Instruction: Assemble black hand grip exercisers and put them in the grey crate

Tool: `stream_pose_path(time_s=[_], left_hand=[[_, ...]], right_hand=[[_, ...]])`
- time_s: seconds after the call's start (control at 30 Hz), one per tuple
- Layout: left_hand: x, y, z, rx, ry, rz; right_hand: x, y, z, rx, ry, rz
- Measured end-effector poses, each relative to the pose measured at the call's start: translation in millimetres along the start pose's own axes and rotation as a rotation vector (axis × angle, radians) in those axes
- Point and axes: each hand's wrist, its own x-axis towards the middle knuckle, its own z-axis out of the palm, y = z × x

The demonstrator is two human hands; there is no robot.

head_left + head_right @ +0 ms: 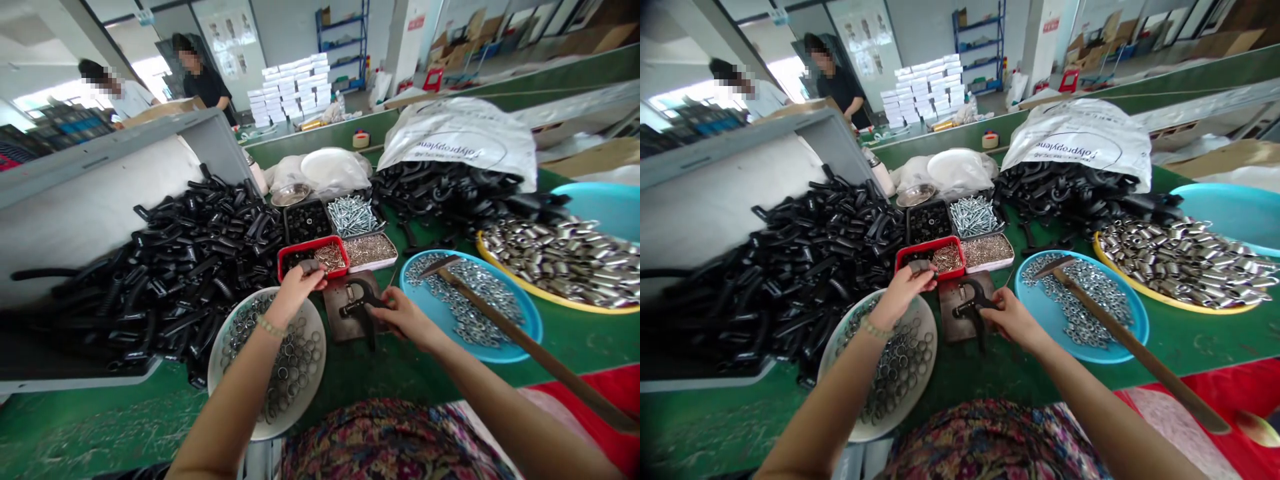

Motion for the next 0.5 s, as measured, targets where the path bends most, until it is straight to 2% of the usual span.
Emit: stream_pose_path(time_s=[0.07,0.17,0.3,0.5], left_hand=[[-23,-6,15.6,-0.481,-0.013,-0.075],[-44,-7,39.5,-0.849,-0.024,-0.165],[-50,5,55.8,-1.031,-0.078,-0.205],[-55,3,60.8,-1.065,-0.165,-0.241]], right_hand=[[-7,5,-6,0.462,-0.126,0.074],[-19,7,-6,0.880,-0.250,0.130],[-26,2,1,1.023,-0.309,0.172],[-30,0,2,1.011,-0.324,0.204]])
